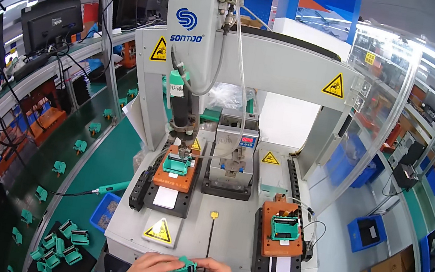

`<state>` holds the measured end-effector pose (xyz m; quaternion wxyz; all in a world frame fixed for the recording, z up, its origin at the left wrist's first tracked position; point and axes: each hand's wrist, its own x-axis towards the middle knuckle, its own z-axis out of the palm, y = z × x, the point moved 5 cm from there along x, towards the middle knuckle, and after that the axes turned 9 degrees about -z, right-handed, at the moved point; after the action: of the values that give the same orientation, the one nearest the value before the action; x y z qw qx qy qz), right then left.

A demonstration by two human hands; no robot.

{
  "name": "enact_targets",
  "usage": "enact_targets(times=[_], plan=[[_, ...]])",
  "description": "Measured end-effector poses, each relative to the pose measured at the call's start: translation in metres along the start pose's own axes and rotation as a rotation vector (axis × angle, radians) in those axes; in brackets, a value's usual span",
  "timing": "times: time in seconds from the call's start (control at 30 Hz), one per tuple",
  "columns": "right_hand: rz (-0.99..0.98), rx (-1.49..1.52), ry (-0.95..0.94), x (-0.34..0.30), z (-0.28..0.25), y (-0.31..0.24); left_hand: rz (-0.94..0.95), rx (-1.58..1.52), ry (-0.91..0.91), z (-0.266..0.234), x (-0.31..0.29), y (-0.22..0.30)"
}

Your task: The worker takes green plastic housings from a conveyor belt, places them into an automated assembly machine for processing, and then returns the processed parts to the belt.

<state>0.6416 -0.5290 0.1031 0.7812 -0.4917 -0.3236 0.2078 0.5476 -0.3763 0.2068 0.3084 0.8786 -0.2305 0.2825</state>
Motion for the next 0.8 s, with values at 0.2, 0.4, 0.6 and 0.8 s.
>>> enact_targets(times=[0.2,0.4,0.6,0.8], plan=[[-0.223,-0.129,0.213,0.009,-0.029,0.008,-0.109,0.064,0.02,0.008,0.001,-0.022],[-0.208,-0.114,0.332,0.016,-0.042,0.005,-0.365,0.096,0.138,-0.021,0.004,-0.048],[-0.246,-0.228,0.36,0.013,-0.042,0.007,-0.441,0.17,0.206,-0.041,-0.003,-0.071],[-0.279,-0.302,0.369,0.013,-0.041,0.008,-0.555,0.235,0.174,-0.059,0.018,-0.086]])
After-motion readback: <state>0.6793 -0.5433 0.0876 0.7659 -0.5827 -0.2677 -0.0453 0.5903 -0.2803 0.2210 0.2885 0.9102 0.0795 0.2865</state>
